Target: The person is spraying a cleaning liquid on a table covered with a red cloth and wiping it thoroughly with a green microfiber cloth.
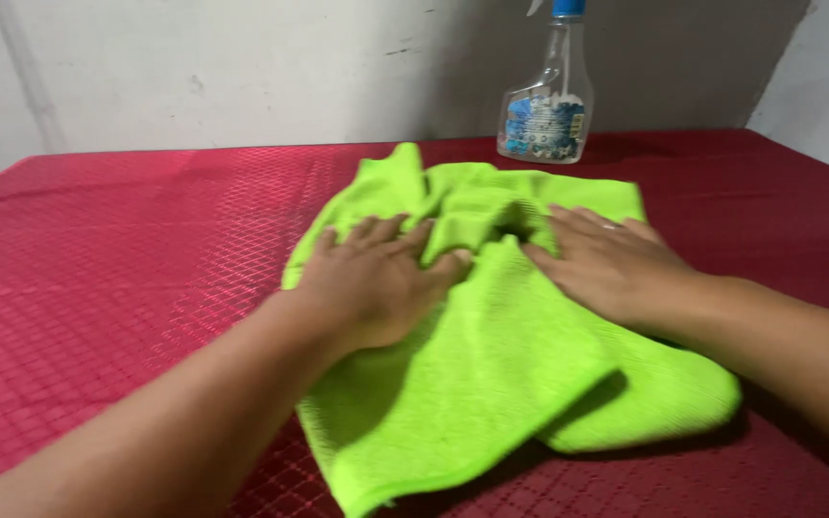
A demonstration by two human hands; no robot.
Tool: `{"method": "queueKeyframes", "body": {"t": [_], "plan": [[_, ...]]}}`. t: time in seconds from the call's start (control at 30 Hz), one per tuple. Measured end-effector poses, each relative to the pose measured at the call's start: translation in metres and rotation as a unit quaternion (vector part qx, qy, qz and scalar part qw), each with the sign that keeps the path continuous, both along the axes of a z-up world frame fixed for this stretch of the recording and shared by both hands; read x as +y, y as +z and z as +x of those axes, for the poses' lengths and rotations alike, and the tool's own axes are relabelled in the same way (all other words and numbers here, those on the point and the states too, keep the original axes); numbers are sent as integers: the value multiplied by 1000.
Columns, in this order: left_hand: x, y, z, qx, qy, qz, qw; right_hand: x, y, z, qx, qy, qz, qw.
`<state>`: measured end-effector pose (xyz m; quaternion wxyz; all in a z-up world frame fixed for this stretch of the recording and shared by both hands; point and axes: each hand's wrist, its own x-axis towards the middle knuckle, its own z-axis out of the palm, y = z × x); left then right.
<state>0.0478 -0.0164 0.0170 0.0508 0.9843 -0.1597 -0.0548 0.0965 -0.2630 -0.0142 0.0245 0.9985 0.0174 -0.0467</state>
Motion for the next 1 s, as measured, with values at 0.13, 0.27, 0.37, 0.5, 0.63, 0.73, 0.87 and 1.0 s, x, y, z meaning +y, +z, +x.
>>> {"method": "queueKeyframes", "body": {"t": [0.13, 0.27, 0.37, 0.5, 0.63, 0.73, 0.87, 1.0], "plan": [[50, 1, -6, 11, 108, 8, 994, 60, 4, 11, -3, 128, 19, 992], [120, -11, -7, -7, 188, 101, 977, 105, -6, 32, -31, 298, 29, 954], [151, -5, -22, 10, 320, 29, 947, 152, 19, 3, 35, 328, 77, 941], [165, -13, -23, 7, 332, 65, 941, 173, 13, 5, 40, 356, 83, 930], [157, -10, -19, 9, 349, 45, 936, 172, 15, 2, 15, 358, 85, 930], [155, -10, -16, 13, 314, 80, 946, 169, 20, -3, 21, 335, 80, 939], [118, 2, -14, 7, 323, -2, 946, 140, 23, -2, 25, 296, 74, 952], [67, 3, -3, 1, 263, -9, 965, 92, 19, 3, 5, 294, 51, 954]]}}
